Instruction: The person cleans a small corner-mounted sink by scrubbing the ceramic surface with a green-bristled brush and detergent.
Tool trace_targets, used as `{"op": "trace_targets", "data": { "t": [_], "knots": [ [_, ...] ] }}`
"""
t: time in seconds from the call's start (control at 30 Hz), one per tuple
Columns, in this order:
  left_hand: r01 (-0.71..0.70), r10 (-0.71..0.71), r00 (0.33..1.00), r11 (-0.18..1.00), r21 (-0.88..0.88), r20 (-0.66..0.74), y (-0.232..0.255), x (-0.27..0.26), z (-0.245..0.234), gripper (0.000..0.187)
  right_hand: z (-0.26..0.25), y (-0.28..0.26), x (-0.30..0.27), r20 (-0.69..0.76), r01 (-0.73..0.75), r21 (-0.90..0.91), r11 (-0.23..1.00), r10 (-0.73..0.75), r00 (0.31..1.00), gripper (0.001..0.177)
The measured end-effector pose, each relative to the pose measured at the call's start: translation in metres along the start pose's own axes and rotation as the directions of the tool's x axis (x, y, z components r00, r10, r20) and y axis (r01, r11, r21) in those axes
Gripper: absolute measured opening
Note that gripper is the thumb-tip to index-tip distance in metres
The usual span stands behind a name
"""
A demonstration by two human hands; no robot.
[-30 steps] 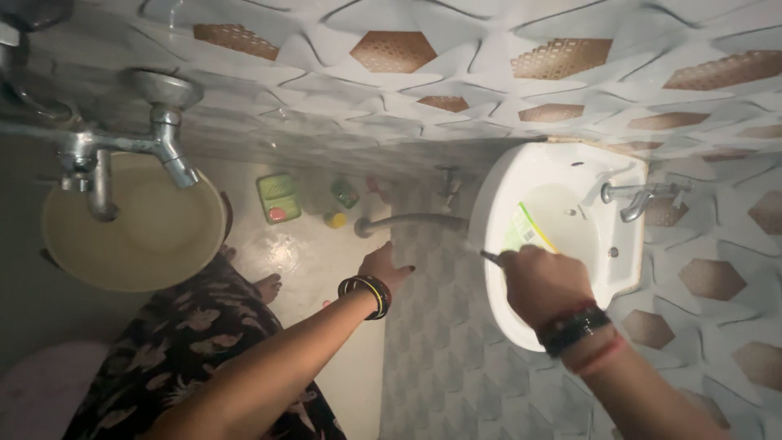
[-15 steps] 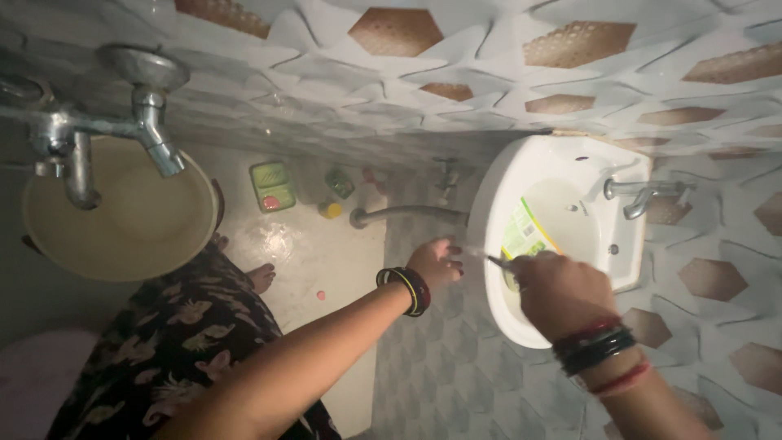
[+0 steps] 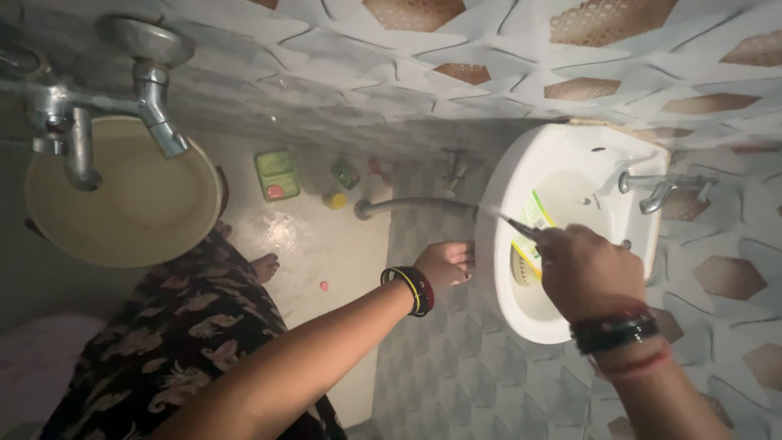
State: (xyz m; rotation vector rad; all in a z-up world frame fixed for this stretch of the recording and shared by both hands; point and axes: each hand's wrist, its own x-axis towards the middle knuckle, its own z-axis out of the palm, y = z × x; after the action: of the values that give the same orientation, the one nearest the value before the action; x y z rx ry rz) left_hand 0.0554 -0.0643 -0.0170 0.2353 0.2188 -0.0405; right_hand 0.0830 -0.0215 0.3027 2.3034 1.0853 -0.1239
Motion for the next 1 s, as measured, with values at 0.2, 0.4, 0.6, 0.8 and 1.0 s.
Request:
{"op": "trace_targets", "data": {
  "t": [0.2, 0.4, 0.6, 0.8, 1.0],
  "knots": [
    [-0.03, 0.029, 1.0, 0.995, 0.095, 0.011, 0.007, 0.0, -0.001, 0.074, -0.002, -0.004, -0.016, 0.342, -0.025, -0.139, 0.99, 0.072, 0.937, 0.023],
    [-0.041, 0.039, 0.999, 0.994, 0.099, 0.022, 0.015, -0.011, 0.009, 0.074, -0.008, 0.001, 0.006, 0.032, -0.036, -0.037, 0.999, 0.037, 0.999, 0.018],
    [0.001, -0.001, 1.0, 0.992, 0.128, 0.001, 0.019, -0.009, 0.007, 0.075, -0.017, 0.003, -0.014, 0.217, -0.014, -0.105, 0.994, 0.037, 0.976, 0.019],
    [-0.089, 0.085, 0.996, 0.983, 0.161, 0.037, 0.019, -0.017, 0.01, 0.072, -0.023, 0.006, 0.005, 0.004, 0.001, -0.104, 0.995, -0.001, 1.0, 0.021],
    [-0.077, 0.071, 0.996, 0.985, 0.153, 0.045, 0.033, -0.022, 0.016, 0.075, -0.015, 0.003, -0.014, 0.196, 0.046, -0.138, 0.989, -0.018, 0.98, 0.021]
  ]
}}
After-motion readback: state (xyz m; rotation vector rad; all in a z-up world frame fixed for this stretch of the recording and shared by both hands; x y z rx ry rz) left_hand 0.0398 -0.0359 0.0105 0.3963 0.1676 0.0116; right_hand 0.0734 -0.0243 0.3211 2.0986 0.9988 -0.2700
